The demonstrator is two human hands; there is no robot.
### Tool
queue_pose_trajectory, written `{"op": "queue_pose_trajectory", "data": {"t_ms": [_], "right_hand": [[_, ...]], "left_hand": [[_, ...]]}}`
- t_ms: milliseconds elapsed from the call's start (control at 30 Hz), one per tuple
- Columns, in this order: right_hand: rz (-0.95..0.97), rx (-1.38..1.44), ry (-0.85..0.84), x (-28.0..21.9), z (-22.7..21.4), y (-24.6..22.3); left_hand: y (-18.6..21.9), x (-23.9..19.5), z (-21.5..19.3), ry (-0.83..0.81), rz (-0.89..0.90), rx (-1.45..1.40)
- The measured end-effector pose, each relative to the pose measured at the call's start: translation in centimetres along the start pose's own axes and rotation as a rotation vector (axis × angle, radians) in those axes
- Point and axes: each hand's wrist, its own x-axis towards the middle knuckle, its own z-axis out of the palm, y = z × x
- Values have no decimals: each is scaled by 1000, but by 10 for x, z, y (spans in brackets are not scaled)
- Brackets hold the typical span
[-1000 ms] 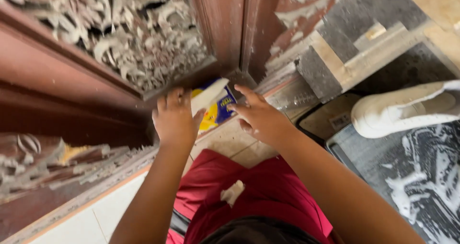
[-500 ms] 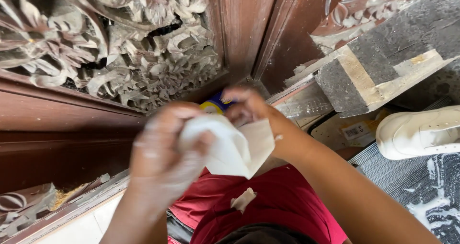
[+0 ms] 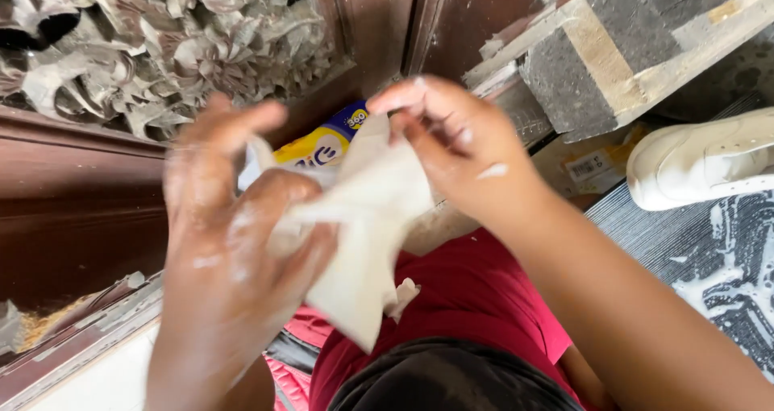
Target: The person scrubs a white sneaker with a brush and soapy water, then wipes the shoe and hands with a tissue. They repeat the process on the second sneaker, using a brush and tissue to remove soap and dirt.
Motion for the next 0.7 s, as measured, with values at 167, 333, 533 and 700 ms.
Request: {"op": "queue_pose_trajectory", "data": {"t_ms": [167, 333, 533, 700], "right_hand": [[25, 131, -74, -12, 1, 16], [277, -98, 11, -41, 33, 56], [202, -111, 153, -47, 30, 67], [40, -101, 207, -55, 23, 67]], "left_hand": [[-8, -8, 24, -737, -577, -48], [-50, -31, 100, -654, -531, 491], [-69, -37, 87, -32, -169, 804], [-50, 12, 82, -723, -594, 483]]}}
